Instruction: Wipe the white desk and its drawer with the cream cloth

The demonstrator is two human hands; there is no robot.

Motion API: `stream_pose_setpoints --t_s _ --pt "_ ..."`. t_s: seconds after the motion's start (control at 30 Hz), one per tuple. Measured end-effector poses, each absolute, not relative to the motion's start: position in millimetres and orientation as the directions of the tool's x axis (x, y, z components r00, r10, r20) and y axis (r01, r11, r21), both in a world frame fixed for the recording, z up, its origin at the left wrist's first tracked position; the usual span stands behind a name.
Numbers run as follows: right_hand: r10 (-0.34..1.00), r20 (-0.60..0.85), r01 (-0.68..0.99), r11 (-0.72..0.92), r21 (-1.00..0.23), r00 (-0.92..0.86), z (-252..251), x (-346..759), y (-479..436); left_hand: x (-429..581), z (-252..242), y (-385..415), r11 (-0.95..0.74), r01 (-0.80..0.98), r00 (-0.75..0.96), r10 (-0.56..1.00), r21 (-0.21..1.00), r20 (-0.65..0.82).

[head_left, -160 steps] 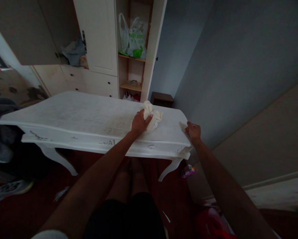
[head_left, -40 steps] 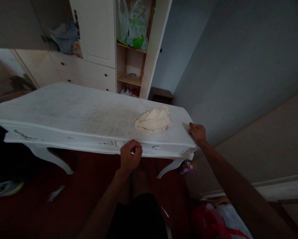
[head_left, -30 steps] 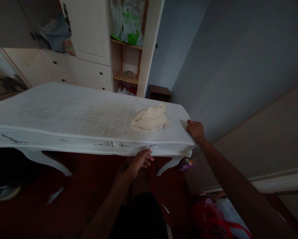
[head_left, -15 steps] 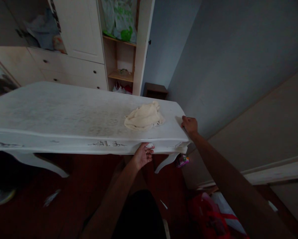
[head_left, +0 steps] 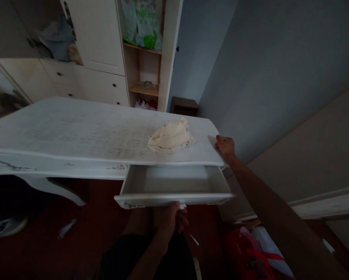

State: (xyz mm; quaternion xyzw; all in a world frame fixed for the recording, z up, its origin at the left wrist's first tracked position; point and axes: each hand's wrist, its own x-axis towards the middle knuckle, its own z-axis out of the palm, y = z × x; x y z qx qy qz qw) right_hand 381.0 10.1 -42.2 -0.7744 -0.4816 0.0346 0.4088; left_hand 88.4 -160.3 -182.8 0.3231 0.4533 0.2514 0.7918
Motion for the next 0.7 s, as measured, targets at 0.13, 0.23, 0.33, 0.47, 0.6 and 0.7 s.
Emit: stream_pose_setpoints --t_s 0.13,0.23,0.33,0.47,0.6,0.7 --pt "0.775 0.334 0.706 -0.196 -0.68 0.537 -44.3 383.4 10.6 81.7 -198.4 -193.5 0.703 -0.07 0.494 0.641 0.708 -0.588" --pt "0.78 0.331 0.707 -0.194 -0.68 0.532 -45.8 384.4 10.5 79.5 -203.6 -215.1 0.705 -0.054 0.491 0.635 0.707 -0.596" --pt "0.784 0.342 0.717 -0.18 -0.674 0.518 -45.6 383.6 9.2 78.3 -206.2 -229.9 0.699 -0.05 0.48 0.644 0.714 -0.596" --pt "0.789 0.334 0.727 -0.197 -0.658 0.515 -43.2 381.4 7.3 69.7 -205.4 -242.7 0.684 -0.049 0.471 0.658 0.728 -0.587" --pt "0.792 0.343 0.74 -0.193 -0.644 0.506 -42.3 381.0 6.6 57.6 -198.4 -258.0 0.672 -0.04 0.465 0.667 0.739 -0.582" --pt "0.793 0.351 0.745 -0.185 -0.641 0.498 -42.5 380.9 6.2 56.1 -191.4 -269.9 0.674 -0.021 0.469 0.659 0.738 -0.588"
